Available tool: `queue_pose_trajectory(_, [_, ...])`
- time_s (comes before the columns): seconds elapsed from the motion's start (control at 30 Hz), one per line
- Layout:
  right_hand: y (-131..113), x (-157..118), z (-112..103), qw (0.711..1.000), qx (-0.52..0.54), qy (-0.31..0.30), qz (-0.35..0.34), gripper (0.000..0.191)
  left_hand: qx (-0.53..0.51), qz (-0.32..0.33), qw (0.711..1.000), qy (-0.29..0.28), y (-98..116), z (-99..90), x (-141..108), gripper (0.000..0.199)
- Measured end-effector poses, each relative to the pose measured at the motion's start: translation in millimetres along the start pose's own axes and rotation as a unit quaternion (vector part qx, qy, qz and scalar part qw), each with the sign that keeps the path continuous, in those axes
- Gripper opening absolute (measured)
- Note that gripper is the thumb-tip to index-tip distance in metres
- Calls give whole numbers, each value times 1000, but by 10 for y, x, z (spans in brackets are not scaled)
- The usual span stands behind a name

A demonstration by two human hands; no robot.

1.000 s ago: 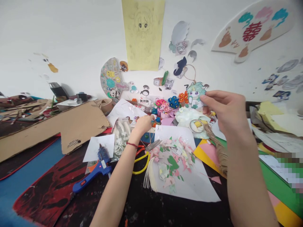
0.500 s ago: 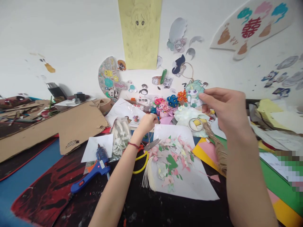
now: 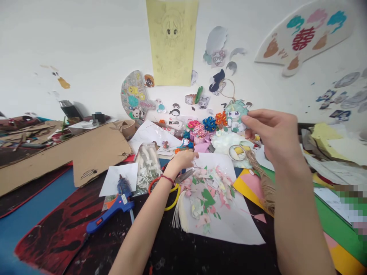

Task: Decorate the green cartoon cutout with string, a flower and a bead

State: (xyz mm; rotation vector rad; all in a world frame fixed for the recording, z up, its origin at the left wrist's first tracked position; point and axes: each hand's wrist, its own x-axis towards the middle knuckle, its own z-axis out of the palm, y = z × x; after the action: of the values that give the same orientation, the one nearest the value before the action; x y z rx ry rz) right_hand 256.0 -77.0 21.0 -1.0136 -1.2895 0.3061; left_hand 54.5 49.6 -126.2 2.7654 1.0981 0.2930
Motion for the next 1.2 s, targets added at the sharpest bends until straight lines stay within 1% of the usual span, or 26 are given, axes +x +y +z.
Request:
queue_pose_trajectory(0.1, [6,-3,7,1000,3,0,1,9,-11,-6,1000,-17,-17,77,36,33])
queue_pose_trajectory(0.17, [16,0,7,1000,3,2,1,10,-24,-13,1000,-7,-26,56,52,34])
queue_pose_trajectory(0.23, [25,3,5,1000,4,3,2,10,-39,-23,999,18,-26,-17,52,33])
queue_pose_trajectory(0.3, [30,5,4,1000,6,3,1,10,-58,-35,996,60,-13,-138,35,25])
queue_pose_trajectory(0.37, [38,8,6,1000,5,-3,-2,9,-84,-42,989,115,14,-302,3,17])
queue_pose_trajectory(0.5, [88,33,23,1000,13,6,-3,9,-157,-32,962,222,98,-682,-100,15])
queue_pose_trajectory(0.57, [131,52,45,999,34,16,11,12,-197,-19,946,257,160,-857,-173,17])
queue_pose_trajectory(0.6, [152,59,61,999,47,13,22,13,-215,-10,940,265,196,-935,-214,18])
queue_pose_trajectory(0.7, [196,60,129,996,74,-16,49,18,-283,28,924,257,319,-1114,-335,23])
queue_pose_trajectory(0.73, [202,54,156,995,81,-21,54,19,-326,50,911,246,358,-1156,-371,23])
queue_pose_trajectory(0.8, [208,36,208,993,100,-19,62,21,-385,78,890,233,428,-1218,-427,23])
queue_pose_trajectory(0.83, [208,26,230,991,114,-17,67,21,-399,84,883,231,456,-1241,-448,22])
queue_pose_trajectory(0.9, [206,11,262,985,150,-24,79,21,-393,78,885,235,500,-1276,-479,20])
queue_pose_trajectory(1.0, [189,-10,284,975,197,-56,91,21,-352,74,900,244,546,-1313,-512,16])
queue_pose_trajectory(1.1, [134,-52,307,971,201,-81,104,23,-306,94,912,256,588,-1327,-528,14])
queue_pose_trajectory(1.2, [55,-115,348,967,186,-106,140,27,-265,105,920,271,640,-1311,-518,12])
